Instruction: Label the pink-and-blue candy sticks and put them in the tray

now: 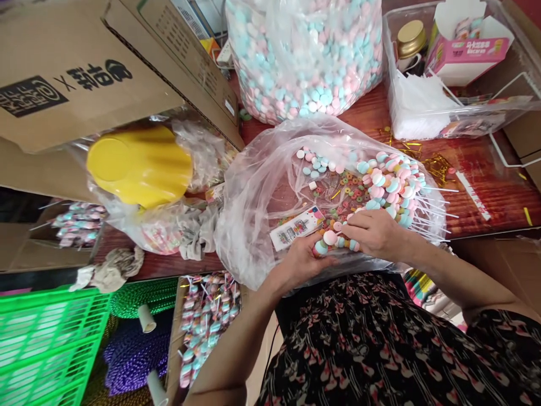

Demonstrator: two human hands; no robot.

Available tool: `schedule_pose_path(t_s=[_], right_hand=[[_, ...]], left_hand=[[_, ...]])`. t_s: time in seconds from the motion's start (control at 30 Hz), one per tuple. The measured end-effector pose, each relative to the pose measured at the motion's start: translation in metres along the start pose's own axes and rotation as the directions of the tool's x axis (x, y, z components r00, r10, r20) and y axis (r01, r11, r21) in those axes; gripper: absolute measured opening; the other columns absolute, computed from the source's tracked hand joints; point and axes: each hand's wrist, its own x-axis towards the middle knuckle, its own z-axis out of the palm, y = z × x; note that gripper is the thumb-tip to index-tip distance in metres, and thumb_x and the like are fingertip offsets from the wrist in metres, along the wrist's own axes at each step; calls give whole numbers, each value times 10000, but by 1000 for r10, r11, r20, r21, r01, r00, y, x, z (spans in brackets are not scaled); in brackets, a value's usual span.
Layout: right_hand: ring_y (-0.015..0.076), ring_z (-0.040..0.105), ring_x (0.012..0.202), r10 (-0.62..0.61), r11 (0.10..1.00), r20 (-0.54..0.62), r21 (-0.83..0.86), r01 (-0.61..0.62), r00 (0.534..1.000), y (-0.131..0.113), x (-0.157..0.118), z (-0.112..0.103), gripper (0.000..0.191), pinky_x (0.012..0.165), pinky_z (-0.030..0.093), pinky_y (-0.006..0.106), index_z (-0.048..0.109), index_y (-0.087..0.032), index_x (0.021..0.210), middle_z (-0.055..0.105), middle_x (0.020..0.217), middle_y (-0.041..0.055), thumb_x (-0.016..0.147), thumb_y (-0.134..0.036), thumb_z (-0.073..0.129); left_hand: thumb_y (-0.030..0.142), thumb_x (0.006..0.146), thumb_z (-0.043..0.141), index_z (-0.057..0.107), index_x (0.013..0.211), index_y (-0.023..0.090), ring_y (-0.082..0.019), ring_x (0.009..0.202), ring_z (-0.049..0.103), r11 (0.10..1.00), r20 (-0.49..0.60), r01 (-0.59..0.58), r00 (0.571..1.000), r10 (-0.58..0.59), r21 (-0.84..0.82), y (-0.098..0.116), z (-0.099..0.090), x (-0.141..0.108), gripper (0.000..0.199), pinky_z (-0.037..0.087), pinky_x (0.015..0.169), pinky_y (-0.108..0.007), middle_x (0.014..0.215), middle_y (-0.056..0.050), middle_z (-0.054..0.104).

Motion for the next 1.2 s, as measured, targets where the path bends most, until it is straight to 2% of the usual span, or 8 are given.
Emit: schedule_pose_path(t_s=[0.2,0.47,0.53,0.6,0.73,0.87,1.03,1.2], right_hand=[[148,483,713,-106,994,17,29,106,994,-8,5,1,223,656,339,296,607,-159,856,573,762,32,969,-115,421],[164,505,716,-67,994,76,89,60,995,-31,1,28,236,636,357,302,632,-153,877,607,770,45,944,-101,412],[165,508,726,-90,991,83,109,80,992,-32,2,35,225,646,363,304,630,-157,822,615,775,51,927,-107,437],[161,505,724,-102,988,48,118,96,994,-30,4,37,213,653,362,301,630,-160,785,617,776,51,918,-123,468],[147,494,703,-9,997,-51,79,13,999,-16,8,21,190,644,344,290,669,-184,868,608,767,30,950,-196,498],[132,518,723,38,980,-38,197,-30,999,-2,13,1,221,642,367,263,678,-200,934,620,809,28,965,-162,462],[135,567,810,204,827,37,528,-192,978,-7,14,0,219,717,454,261,625,-174,1017,636,892,46,951,-102,429],[133,552,740,353,744,39,593,-306,935,-42,6,27,184,678,455,251,576,-187,945,610,813,21,933,-93,419]], left_hand=[[344,641,842,568,687,161,-114,661,454,994,94,24,995,-14,-106,6,1,6,332,386,588,-217,702,37,539],[188,626,726,569,719,170,-91,576,421,994,6,35,999,-36,105,10,11,15,183,331,535,-209,615,63,517],[134,633,671,592,737,169,-107,584,467,987,-7,-3,1000,4,159,16,14,17,135,365,554,-229,631,40,562],[129,632,687,651,878,160,-142,655,548,987,-13,-47,999,50,154,21,10,16,250,438,629,-259,725,1,640],[311,624,843,562,1339,185,-207,871,643,992,45,-29,998,35,-121,21,-18,4,779,515,809,-323,977,-46,716],[485,780,736,737,1091,173,-175,732,648,832,131,207,978,-162,-514,4,-28,-8,441,512,641,-275,901,-74,738],[478,689,814,751,838,163,-113,560,553,720,-100,182,938,-331,-670,-10,5,-12,354,465,550,-240,666,-9,666],[488,696,808,672,769,147,-73,502,500,635,-44,183,945,-324,-751,-10,39,-23,374,409,502,-201,622,20,617]])
